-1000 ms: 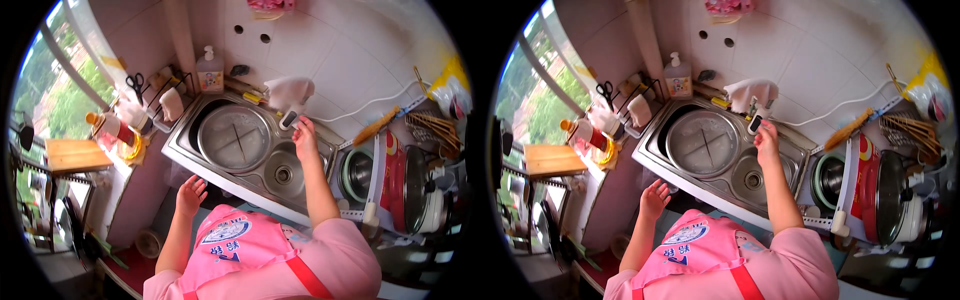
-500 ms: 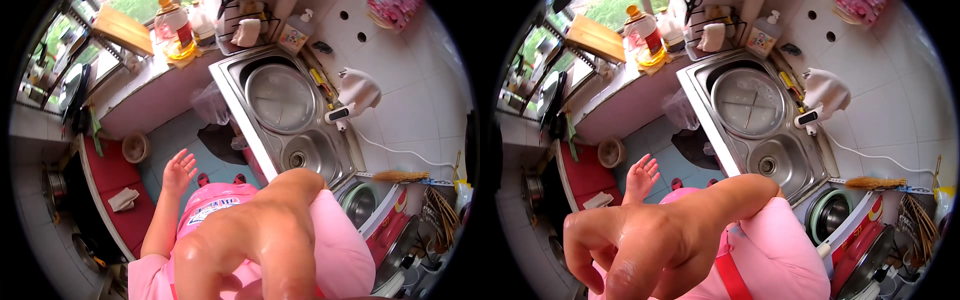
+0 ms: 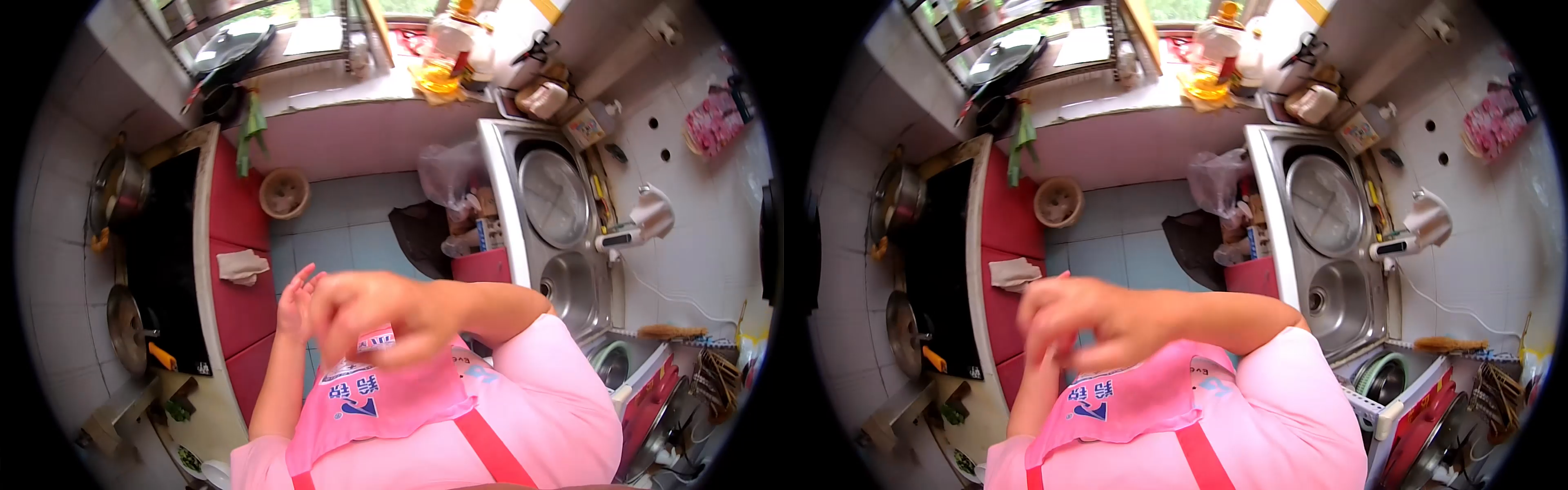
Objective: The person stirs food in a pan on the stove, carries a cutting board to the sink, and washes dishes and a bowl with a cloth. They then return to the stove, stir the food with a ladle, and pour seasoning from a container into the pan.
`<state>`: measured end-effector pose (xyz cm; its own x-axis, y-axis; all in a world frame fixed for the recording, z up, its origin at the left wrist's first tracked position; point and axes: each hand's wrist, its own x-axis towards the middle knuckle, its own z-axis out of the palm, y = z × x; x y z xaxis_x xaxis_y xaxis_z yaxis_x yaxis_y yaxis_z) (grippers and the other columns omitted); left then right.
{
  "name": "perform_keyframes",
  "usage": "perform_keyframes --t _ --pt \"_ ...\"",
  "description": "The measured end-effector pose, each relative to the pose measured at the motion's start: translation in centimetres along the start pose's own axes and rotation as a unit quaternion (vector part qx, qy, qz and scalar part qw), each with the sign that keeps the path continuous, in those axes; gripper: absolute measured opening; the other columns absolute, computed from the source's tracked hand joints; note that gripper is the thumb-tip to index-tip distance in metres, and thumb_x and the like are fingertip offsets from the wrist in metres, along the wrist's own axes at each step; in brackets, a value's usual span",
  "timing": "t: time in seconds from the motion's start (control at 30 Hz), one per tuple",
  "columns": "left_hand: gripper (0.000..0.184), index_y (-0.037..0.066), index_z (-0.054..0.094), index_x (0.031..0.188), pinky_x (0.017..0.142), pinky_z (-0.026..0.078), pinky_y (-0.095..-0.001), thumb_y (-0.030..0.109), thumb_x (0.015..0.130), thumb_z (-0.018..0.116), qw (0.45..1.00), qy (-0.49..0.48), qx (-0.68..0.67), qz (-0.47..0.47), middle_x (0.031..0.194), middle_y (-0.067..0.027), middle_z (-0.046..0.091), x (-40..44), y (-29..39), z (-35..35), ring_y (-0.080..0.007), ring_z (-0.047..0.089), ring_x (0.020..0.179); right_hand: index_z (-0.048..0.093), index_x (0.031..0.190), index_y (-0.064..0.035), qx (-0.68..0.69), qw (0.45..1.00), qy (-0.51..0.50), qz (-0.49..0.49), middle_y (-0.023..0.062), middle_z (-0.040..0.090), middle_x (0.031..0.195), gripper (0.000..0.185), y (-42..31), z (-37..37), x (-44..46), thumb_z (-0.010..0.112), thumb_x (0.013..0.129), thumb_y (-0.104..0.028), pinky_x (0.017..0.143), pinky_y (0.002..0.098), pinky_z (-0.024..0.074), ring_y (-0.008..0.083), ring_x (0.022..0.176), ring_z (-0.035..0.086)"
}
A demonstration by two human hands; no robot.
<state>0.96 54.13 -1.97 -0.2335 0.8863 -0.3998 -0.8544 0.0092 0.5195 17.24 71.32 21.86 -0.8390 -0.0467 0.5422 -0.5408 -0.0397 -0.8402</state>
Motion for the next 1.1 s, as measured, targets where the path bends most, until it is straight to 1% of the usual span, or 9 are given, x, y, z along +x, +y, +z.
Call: perform_keyframes --t 0.17,0.2,0.3,0.37,0.47,0.63,0.8,0.9,1.1 --pt "0.046 0.01 0.045 0.132 0.086 0.049 -0.0405 0.032 0.092 0.051 0.993 0.109 -0.045 0.025 0.118 -0.0116 0.058 -9.4 4.2 -7.7 -0.0229 0.058 0.104 0.063 0.102 -0.0019 -0.151 0.893 0.17 0.388 0.007 0.06 0.086 0.019 24.6 -2.2 -8.1 0.059 0.085 -0.009 0.07 0.029 0.0483 0.0125 0.08 0.057" --pt "0.045 0.01 0.047 0.131 0.087 0.049 -0.0413 0.032 0.092 0.051 0.99 0.126 -0.051 0.033 0.118 -0.0117 0.058 -10.9 4.7 -8.9 -0.0231 0.058 0.105 0.063 0.1 -0.0029 -0.315 0.835 0.162 0.421 0.0153 0.063 0.093 0.019 30.2 -3.7 -13.8 0.054 0.084 -0.009 0.078 0.035 0.0498 0.0271 0.087 0.062" --pt "0.044 0.01 0.048 0.129 0.086 0.048 -0.041 0.033 0.091 0.051 0.977 0.177 -0.08 0.086 0.117 -0.0118 0.059 -14.9 5.4 -11.3 -0.023 0.058 0.104 0.062 0.103 -0.0059 -0.433 0.602 -0.031 0.67 0.0218 0.062 0.112 0.021 34.9 -7.9 -32.2 0.052 0.085 -0.009 0.087 0.0455 0.0492 0.0372 0.106 0.059" --pt "0.042 0.011 0.05 0.127 0.084 0.047 -0.0387 0.034 0.091 0.053 0.964 0.207 -0.109 0.125 0.115 -0.0106 0.06 -17.3 5.5 -12.7 -0.0214 0.058 0.103 0.066 0.098 -0.0085 -0.523 0.566 -0.096 0.631 0.0197 0.066 0.104 0.02 32.4 -8.2 -34.4 0.056 0.081 -0.008 0.085 0.044 0.0505 0.0356 0.101 0.062" --pt "0.041 0.012 0.051 0.126 0.083 0.047 -0.0371 0.034 0.092 0.053 0.928 0.274 -0.158 0.198 0.113 -0.0088 0.061 -20.4 3.8 -14.0 -0.0201 0.058 0.102 0.071 0.083 -0.0105 -0.405 0.648 0.009 0.645 0.0136 0.07 0.086 0.013 37.7 -11.1 -38.6 0.067 0.074 -0.02 0.08 0.0387 0.0531 0.0298 0.085 0.067" --pt "0.04 0.013 0.053 0.123 0.085 0.045 -0.0372 0.035 0.09 0.055 0.839 0.398 -0.243 0.281 0.111 -0.0066 0.061 -24.0 0.8 -13.0 -0.0192 0.058 0.1 0.067 0.083 -0.0064 -0.463 0.677 -0.25 0.515 0.0161 0.069 0.087 0.027 46.4 -12.2 -23.6 0.065 0.078 -0.033 0.077 0.0449 0.0519 0.0356 0.085 0.066" --pt "0.044 0.012 0.053 0.123 0.087 0.044 -0.0384 0.037 0.087 0.057 0.777 0.446 -0.28 0.345 0.111 -0.0067 0.061 -26.6 -1.4 -12.5 -0.02 0.056 0.102 0.063 0.09 -0.0023 -0.261 0.879 -0.109 0.384 0.0078 0.064 0.066 0.032 48.1 3.5 8.5 0.066 0.087 -0.034 0.062 0.0323 0.0505 0.0173 0.061 0.062" --pt "0.044 0.012 0.051 0.125 0.088 0.043 -0.0387 0.036 0.088 0.056 0.756 0.432 -0.3 0.39 0.112 -0.0069 0.06 -27.9 -1.6 -13.4 -0.0207 0.056 0.103 0.056 0.102 0.0002 -0.144 0.947 -0.123 0.26 0.0145 0.066 0.087 0.037 43.5 14.8 21.4 0.068 0.087 -0.032 0.061 0.029 0.05 0.0191 0.069 0.063" --pt "0.045 0.012 0.049 0.128 0.088 0.043 -0.0381 0.035 0.09 0.053 0.744 0.428 -0.303 0.414 0.113 -0.0064 0.059 -32.5 -0.2 -17.5 -0.0206 0.056 0.103 0.044 0.119 -0.0011 -0.204 0.907 -0.245 0.276 0.0181 0.064 0.103 0.057 39.2 28.5 30.2 0.075 0.081 -0.03 0.052 0.0313 0.0537 0.0205 0.069 0.066"
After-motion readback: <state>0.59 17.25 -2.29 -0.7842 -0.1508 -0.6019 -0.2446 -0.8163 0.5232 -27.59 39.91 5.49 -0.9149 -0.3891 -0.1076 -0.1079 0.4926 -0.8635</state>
